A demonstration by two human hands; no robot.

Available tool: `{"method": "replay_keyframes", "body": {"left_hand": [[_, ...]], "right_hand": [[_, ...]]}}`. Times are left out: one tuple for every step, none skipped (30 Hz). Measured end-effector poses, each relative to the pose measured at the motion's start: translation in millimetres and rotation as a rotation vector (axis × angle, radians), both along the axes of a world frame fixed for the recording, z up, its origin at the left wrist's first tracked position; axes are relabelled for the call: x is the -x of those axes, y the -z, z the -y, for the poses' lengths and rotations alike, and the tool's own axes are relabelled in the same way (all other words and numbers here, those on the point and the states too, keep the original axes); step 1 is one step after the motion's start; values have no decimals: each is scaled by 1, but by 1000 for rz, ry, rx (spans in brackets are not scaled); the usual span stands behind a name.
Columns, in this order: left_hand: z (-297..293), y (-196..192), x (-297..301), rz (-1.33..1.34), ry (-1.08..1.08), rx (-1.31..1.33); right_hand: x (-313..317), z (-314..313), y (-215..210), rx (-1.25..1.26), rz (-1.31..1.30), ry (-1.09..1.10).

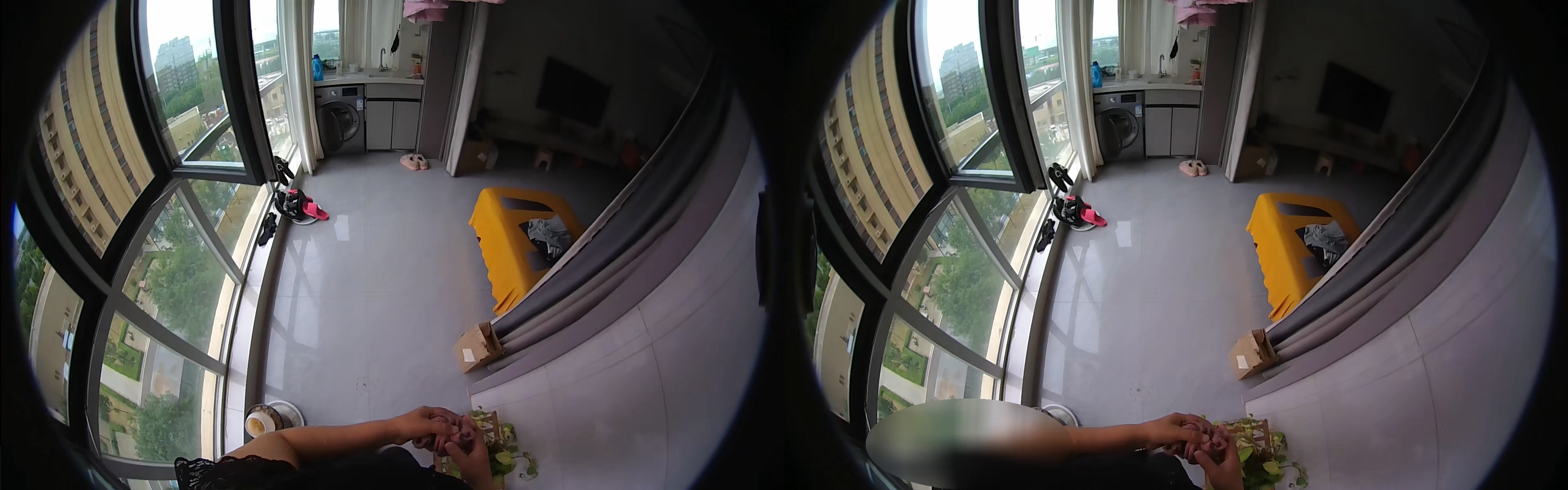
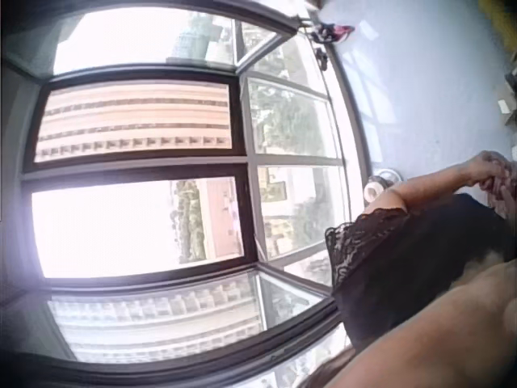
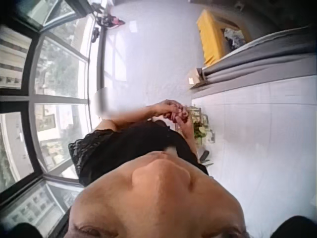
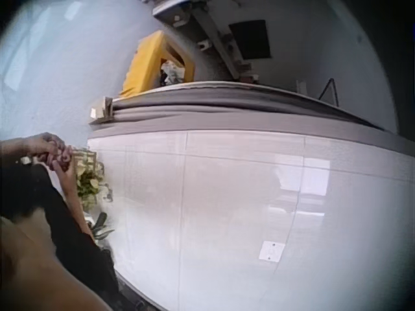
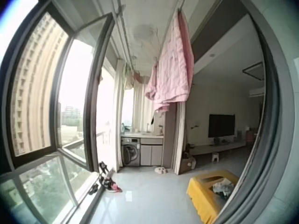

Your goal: The person picks up a pink cloth, walks to the sink, and washes it by hand. They apply a white powder from a container, scrub the cloth, and rinse it under running water.

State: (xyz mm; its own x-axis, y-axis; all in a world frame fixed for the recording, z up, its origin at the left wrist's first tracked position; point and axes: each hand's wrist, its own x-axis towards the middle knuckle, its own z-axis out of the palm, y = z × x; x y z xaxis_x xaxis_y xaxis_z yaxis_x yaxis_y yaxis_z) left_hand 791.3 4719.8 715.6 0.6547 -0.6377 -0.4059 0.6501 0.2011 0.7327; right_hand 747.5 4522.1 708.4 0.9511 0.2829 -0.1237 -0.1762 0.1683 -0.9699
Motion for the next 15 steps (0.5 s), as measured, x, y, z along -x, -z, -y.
{"method": "replay_keyframes", "body": {"left_hand": [[-17, 6, -39, -5, 32, 42], [-32, 9, -77, -27, -26, 75], [-48, 10, -115, -48, -89, 107], [-63, 19, -148, -76, -161, 148], [-83, 27, -185, -95, -169, 205], [-105, 34, -224, -112, -185, 263], [-130, 39, -263, -129, -206, 316], [-158, 1, -302, -173, -274, 288], [-187, 9, -338, -156, -286, 301], [-217, 6, -373, -143, -319, 263], [-247, -4, -417, -84, -346, 221], [-274, 1, -447, -75, -450, 248], [-310, 9, -472, -79, -546, 247], [-350, 10, -497, -73, -575, 217], [-381, 14, -523, -16, -590, 394]], "right_hand": [[-29, -21, -7, 16, 11, 42], [-64, -42, -7, 102, 66, 118], [-103, -58, -14, 89, 35, 69], [-143, -71, -23, 84, -3, 12], [-183, -83, -28, 76, -35, -42], [-223, -91, -17, 63, -10, -27], [-264, -103, -20, 176, -73, 23], [-311, -116, -15, 150, -53, 69], [-357, -129, -7, 130, -44, 94], [-407, -146, -2, 139, -120, 146], [-462, -153, 15, 112, -138, 138], [-518, -169, 20, 136, -139, 88], [-564, -196, 23, 137, -159, 45], [-609, -231, 9, 185, -104, -23], [-658, -263, -12, 257, -45, -93]]}}
